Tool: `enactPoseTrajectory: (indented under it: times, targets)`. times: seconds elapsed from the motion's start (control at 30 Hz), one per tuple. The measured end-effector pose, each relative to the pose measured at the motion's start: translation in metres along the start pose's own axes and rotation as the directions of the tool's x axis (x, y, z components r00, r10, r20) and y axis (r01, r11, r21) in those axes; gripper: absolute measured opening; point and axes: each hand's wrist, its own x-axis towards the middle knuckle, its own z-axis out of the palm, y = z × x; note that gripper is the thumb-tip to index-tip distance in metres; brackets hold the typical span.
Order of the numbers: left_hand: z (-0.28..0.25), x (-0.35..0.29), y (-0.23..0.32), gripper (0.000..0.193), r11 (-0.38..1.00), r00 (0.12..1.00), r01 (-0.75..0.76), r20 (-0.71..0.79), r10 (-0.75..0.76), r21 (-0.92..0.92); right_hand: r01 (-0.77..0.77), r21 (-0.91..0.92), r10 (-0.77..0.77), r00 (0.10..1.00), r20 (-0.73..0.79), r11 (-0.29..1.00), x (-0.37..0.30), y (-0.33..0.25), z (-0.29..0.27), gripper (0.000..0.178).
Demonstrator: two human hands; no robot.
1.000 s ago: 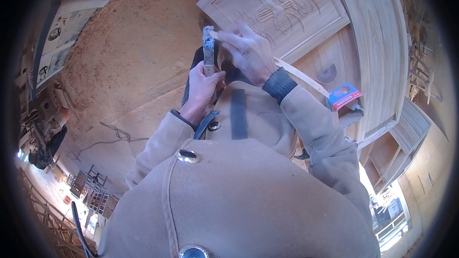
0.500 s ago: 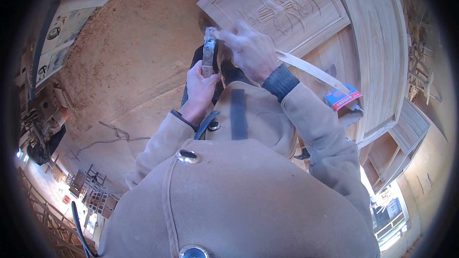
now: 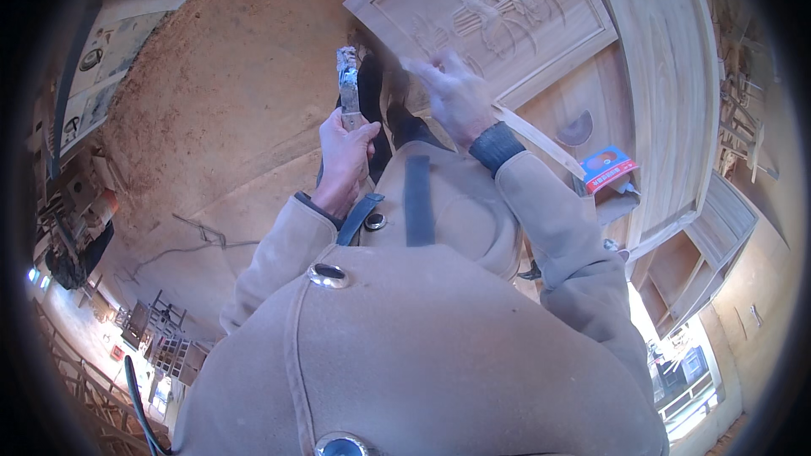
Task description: The person carves a decorative panel on a wooden board using a chisel and mallet, then smooths the surface with an angle grinder and a sanding block. The person applies a paste-like substance to the carved area and spreads it with a putty knife before moving the board and a bucket across the workshop.
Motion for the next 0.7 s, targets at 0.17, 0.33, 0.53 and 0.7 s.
enactPoseTrajectory:
  times: [0.17, 0.33, 0.53, 0.7]
  targets:
    - [0.000, -0.002, 0.004, 0.019, 0.999, 0.999, 0.031, 0.015, -0.031, -0.036, 0.016, -0.021, -0.015, 1.000, 0.010, 1.000, 0.004, 0.004, 0.010, 0.032]
    - [0.000, 0.001, 0.001, 0.019, 1.000, 1.000, 0.018, 0.017, -0.018, -0.024, 0.006, -0.060, -0.004, 0.999, 0.036, 0.998, 0.003, 0.005, 0.014, 0.037]
    - [-0.001, 0.001, 0.001, 0.019, 0.999, 1.000, 0.005, 0.006, -0.005, -0.042, 0.030, -0.097, -0.031, 0.999, -0.008, 0.995, 0.000, 0.004, 0.020, 0.046]
    - [-0.002, -0.001, 0.001, 0.019, 0.998, 1.000, 0.008, 0.015, -0.007, -0.057, -0.004, -0.042, 0.004, 1.000, -0.005, 0.999, -0.006, 0.005, 0.014, 0.036]
